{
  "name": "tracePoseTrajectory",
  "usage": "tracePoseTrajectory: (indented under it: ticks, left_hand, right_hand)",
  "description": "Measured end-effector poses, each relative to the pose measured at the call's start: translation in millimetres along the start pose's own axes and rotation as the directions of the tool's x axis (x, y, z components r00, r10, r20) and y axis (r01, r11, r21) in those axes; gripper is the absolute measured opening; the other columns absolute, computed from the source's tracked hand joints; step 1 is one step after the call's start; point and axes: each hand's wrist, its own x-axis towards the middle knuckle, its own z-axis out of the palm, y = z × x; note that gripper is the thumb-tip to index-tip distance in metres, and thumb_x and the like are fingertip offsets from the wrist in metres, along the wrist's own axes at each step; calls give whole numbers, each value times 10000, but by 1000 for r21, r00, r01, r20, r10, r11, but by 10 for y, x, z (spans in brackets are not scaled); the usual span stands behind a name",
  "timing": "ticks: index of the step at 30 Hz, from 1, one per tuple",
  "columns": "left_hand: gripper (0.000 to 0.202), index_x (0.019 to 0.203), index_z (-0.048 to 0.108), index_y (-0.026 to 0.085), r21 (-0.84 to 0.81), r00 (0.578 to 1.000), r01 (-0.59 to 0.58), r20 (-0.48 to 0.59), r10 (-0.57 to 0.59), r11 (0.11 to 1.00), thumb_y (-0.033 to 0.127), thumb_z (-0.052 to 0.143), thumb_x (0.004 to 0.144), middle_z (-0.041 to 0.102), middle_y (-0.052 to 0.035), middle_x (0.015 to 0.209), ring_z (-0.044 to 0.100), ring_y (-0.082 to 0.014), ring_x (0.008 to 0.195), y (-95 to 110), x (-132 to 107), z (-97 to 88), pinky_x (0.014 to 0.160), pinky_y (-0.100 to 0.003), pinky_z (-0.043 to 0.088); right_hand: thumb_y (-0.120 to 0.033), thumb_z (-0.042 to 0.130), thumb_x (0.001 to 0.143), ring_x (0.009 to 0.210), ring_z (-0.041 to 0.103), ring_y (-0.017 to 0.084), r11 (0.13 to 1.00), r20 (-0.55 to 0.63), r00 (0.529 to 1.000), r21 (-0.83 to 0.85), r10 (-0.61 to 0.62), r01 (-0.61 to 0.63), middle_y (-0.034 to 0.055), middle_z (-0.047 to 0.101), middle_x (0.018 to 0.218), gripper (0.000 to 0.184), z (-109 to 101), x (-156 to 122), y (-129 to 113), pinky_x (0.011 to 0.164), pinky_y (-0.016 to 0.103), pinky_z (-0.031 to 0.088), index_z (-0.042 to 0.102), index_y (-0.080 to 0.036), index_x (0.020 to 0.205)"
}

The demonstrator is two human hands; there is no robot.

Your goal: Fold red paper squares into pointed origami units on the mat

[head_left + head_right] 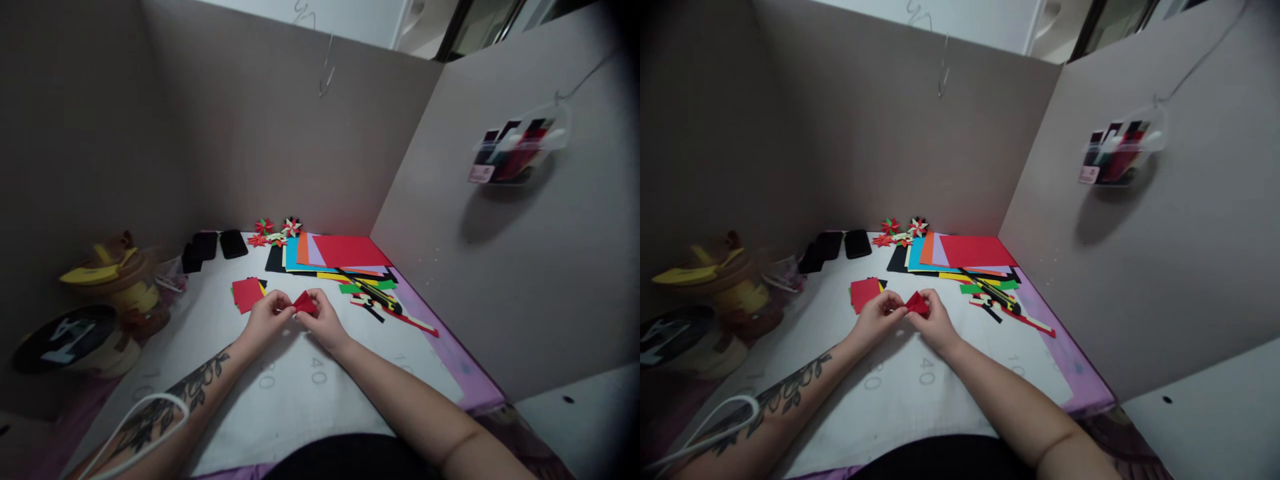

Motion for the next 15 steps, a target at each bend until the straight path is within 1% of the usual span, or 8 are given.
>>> tracePoseTrajectory:
  ticks: [3, 6, 11, 15]
  left_hand:
    - [84, 758, 548, 172, -13, 1000, -13, 22, 14, 1000, 224, 581, 701, 572, 13, 703, 531, -115, 633, -1, -9, 18, 578, -221, 412]
    - [100, 789, 541, 175, -31, 999, -5, 34, 6, 999, 226, 570, 707, 574, 8, 731, 538, -116, 644, -9, -6, 21, 583, -220, 417]
    - [114, 784, 530, 178, -36, 999, 38, 16, -38, 999, 188, 561, 674, 569, 8, 790, 536, -100, 620, 15, 12, -20, 567, -208, 422]
    - [146, 805, 538, 179, -27, 998, 54, 17, -54, 998, 190, 561, 662, 588, -7, 825, 564, -119, 646, -17, 15, -39, 572, -221, 440]
  right_hand:
    - [-164, 583, 673, 595, 520, 116, 999, -62, 997, -6, 44, -44, -50, 535, 714, 267, -6, 14, 13, 571, 234, 430, 437, -221, 889]
    - [-158, 565, 665, 545, 518, 109, 998, -109, 992, 2, 61, -62, -63, 539, 668, 266, -11, 37, 33, 534, 223, 414, 425, -224, 881]
    - [-174, 557, 658, 513, 525, 108, 996, -152, 985, 11, 85, -85, -76, 546, 622, 277, -17, 55, 40, 498, 209, 396, 402, -223, 882]
    - [-197, 569, 664, 511, 531, 104, 995, -183, 978, 16, 95, -94, -71, 558, 629, 269, -34, 65, 42, 486, 201, 391, 404, -217, 875]
